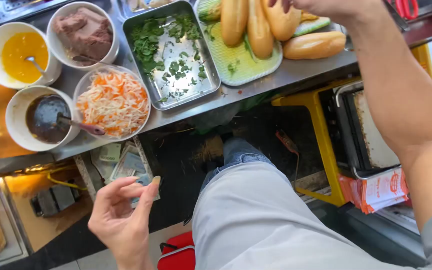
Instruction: The recorder is slicing various types of sausages on a wooden cutting board using a knife.
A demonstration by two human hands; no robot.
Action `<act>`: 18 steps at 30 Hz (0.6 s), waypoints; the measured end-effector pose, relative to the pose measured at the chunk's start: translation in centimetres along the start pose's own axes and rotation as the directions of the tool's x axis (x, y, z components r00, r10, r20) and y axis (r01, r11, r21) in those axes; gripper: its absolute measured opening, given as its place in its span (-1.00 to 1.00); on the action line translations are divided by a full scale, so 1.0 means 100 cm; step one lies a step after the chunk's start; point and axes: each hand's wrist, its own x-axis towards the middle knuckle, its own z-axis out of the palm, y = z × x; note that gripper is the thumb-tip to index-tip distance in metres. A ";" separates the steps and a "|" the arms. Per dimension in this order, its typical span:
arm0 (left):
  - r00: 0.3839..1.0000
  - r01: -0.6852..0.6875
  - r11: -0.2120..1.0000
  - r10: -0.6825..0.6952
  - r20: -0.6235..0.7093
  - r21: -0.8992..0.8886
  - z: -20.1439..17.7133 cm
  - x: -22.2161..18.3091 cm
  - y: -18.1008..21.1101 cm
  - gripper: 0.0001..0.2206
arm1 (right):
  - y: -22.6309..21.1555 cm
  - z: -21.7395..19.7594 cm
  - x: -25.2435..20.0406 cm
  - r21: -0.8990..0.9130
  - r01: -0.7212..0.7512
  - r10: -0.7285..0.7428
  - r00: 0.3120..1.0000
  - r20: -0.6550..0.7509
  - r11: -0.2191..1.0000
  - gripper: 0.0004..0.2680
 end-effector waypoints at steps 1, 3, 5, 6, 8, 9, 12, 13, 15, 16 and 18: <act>1.000 -0.003 1.000 0.003 0.020 -0.004 0.008 0.006 -0.002 -0.66 | 0.001 -0.005 -0.015 -0.002 -0.013 0.013 1.000 -0.016 1.000 -0.76; 0.982 -0.009 1.000 0.007 0.190 0.009 0.023 0.017 -0.006 -0.63 | 0.001 -0.012 -0.044 0.038 -0.119 0.122 0.987 -0.106 0.992 -0.80; 0.961 0.021 0.998 -0.006 0.276 -0.052 0.034 0.019 -0.003 -0.64 | -0.003 -0.014 -0.059 0.057 -0.147 0.154 0.977 -0.147 0.988 -0.81; 0.936 0.058 0.993 -0.017 0.351 -0.106 0.038 0.022 0.001 -0.65 | -0.008 -0.015 -0.058 0.079 -0.167 0.179 0.968 -0.177 0.983 -0.81; 0.921 0.066 0.988 -0.007 0.389 -0.140 0.048 0.022 0.014 -0.71 | -0.015 -0.001 -0.037 0.077 -0.114 0.124 0.982 -0.143 0.990 -0.80; 0.888 0.111 0.978 -0.017 0.460 -0.178 0.052 0.025 0.020 -0.76 | -0.020 0.007 -0.020 0.071 -0.108 0.116 0.987 -0.111 0.992 -0.78; 0.904 0.107 0.973 -0.011 0.428 -0.202 0.057 0.033 0.017 -0.77 | -0.035 0.051 0.049 0.072 -0.025 0.024 1.000 0.012 0.997 -0.72; 0.921 0.091 0.974 -0.004 0.389 -0.206 0.053 0.034 0.014 -0.77 | -0.038 0.064 0.077 0.068 0.009 -0.012 0.999 0.037 0.998 -0.72; 0.926 0.150 0.954 -0.044 0.374 -0.260 0.052 0.038 0.006 -0.77 | -0.042 0.089 0.132 0.177 -0.098 0.089 0.994 0.055 0.979 -0.72; 0.941 0.134 0.955 -0.039 0.336 -0.266 0.048 0.040 0.002 -0.77 | -0.035 0.100 0.164 0.171 -0.071 0.058 0.995 0.079 0.983 -0.72; 0.963 0.175 0.932 -0.095 0.251 -0.318 0.043 0.046 -0.007 -0.76 | -0.022 0.124 0.229 0.287 -0.089 0.059 0.992 0.111 0.954 -0.71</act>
